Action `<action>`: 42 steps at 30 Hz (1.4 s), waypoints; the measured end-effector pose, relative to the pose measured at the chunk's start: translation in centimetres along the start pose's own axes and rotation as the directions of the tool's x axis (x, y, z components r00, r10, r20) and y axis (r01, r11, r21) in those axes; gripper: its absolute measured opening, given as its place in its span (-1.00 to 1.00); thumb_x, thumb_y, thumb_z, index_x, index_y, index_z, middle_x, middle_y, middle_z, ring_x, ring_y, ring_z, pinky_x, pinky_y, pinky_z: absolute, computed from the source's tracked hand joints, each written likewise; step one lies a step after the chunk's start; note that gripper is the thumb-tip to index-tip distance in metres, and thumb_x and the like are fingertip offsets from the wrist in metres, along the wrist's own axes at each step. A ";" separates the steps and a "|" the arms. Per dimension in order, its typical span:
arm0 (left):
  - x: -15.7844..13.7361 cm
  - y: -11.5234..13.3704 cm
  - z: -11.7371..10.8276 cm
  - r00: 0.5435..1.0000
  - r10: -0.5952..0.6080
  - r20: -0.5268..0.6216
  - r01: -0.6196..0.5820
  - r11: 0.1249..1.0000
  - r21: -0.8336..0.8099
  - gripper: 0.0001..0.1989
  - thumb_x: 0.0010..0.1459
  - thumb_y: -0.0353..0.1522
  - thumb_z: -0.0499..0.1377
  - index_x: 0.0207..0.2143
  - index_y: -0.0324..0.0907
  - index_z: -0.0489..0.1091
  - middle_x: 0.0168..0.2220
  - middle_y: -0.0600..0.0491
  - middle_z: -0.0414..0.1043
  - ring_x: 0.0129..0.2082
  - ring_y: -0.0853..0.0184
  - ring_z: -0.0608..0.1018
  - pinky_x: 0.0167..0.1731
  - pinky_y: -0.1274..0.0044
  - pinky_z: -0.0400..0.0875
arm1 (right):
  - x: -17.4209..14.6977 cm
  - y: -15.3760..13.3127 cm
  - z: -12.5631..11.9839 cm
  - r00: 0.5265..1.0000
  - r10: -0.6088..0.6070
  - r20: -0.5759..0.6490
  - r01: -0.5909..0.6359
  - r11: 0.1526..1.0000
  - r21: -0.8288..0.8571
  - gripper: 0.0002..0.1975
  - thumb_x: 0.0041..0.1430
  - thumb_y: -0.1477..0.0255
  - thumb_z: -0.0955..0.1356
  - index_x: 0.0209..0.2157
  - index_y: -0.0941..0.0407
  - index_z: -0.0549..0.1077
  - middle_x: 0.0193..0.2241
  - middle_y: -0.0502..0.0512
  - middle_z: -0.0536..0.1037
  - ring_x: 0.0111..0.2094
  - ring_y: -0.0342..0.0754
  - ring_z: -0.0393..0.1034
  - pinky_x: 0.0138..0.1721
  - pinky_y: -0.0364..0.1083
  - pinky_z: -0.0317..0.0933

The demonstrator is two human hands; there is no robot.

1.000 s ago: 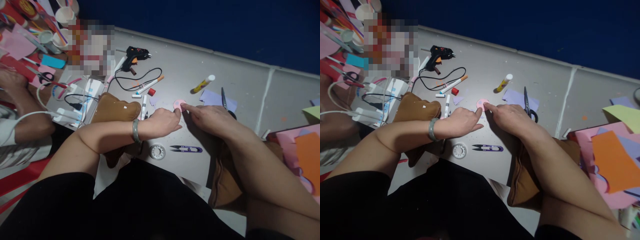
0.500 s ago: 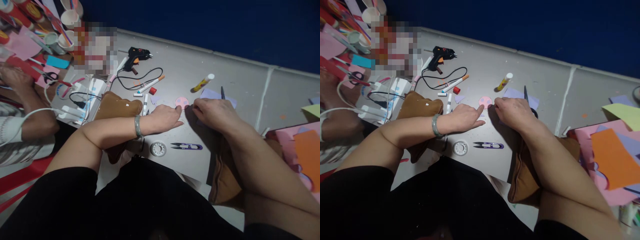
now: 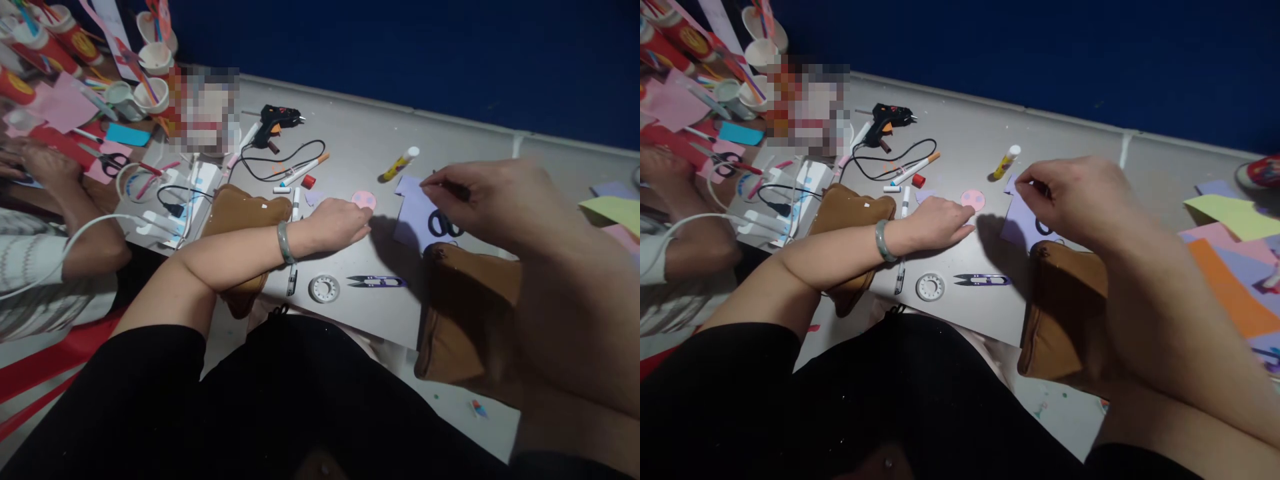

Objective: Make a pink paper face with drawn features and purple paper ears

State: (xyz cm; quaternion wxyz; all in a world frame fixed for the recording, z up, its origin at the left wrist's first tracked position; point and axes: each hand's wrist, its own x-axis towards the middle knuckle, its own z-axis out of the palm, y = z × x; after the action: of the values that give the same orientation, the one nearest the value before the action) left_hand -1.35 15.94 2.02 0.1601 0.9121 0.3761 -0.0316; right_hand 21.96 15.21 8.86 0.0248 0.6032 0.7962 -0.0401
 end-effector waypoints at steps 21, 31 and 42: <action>2.8 -2.4 -3.3 0.778 -0.614 -0.135 -0.101 0.090 -0.991 -0.72 0.62 -0.36 0.06 -0.27 -0.10 0.31 -0.47 0.23 -0.05 -0.48 0.48 0.03 -0.43 0.51 -0.02 | -3.3 -11.6 6.9 0.733 -0.670 0.121 0.680 0.727 -0.093 -0.59 0.53 0.66 0.22 0.20 0.18 0.58 -0.27 0.20 0.69 -0.38 -0.01 0.42 -0.33 0.01 -0.02; 3.1 -3.1 -2.4 0.814 -0.539 -0.215 -0.068 0.280 -0.958 -0.75 0.62 -0.23 0.10 -0.19 -0.12 0.36 -0.47 0.22 0.05 -0.54 0.52 0.17 -0.47 0.58 0.09 | -0.8 -14.8 7.5 0.628 -0.761 0.162 0.776 0.599 -0.196 -0.59 0.57 0.71 0.14 0.07 0.22 0.57 -0.26 0.20 0.66 -0.34 -0.02 0.36 -0.32 0.02 -0.08; 3.7 -3.8 -1.2 0.828 -0.492 -0.269 -0.092 0.354 -0.931 -0.74 0.60 -0.21 0.15 -0.19 -0.12 0.45 -0.53 0.23 0.19 -0.51 0.48 0.29 -0.46 0.58 0.22 | 0.1 -13.9 8.7 0.493 -0.867 0.071 0.850 0.462 -0.253 -0.71 0.58 0.68 0.18 -0.10 0.15 0.49 -0.31 0.09 0.59 -0.40 -0.10 0.33 -0.35 0.00 -0.06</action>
State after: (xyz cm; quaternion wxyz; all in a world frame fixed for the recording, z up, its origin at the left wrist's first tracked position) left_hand -1.47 21.33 1.44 0.5265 0.5825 0.4698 0.4034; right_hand 8.43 10.73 0.67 0.0513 0.1136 0.9893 0.0758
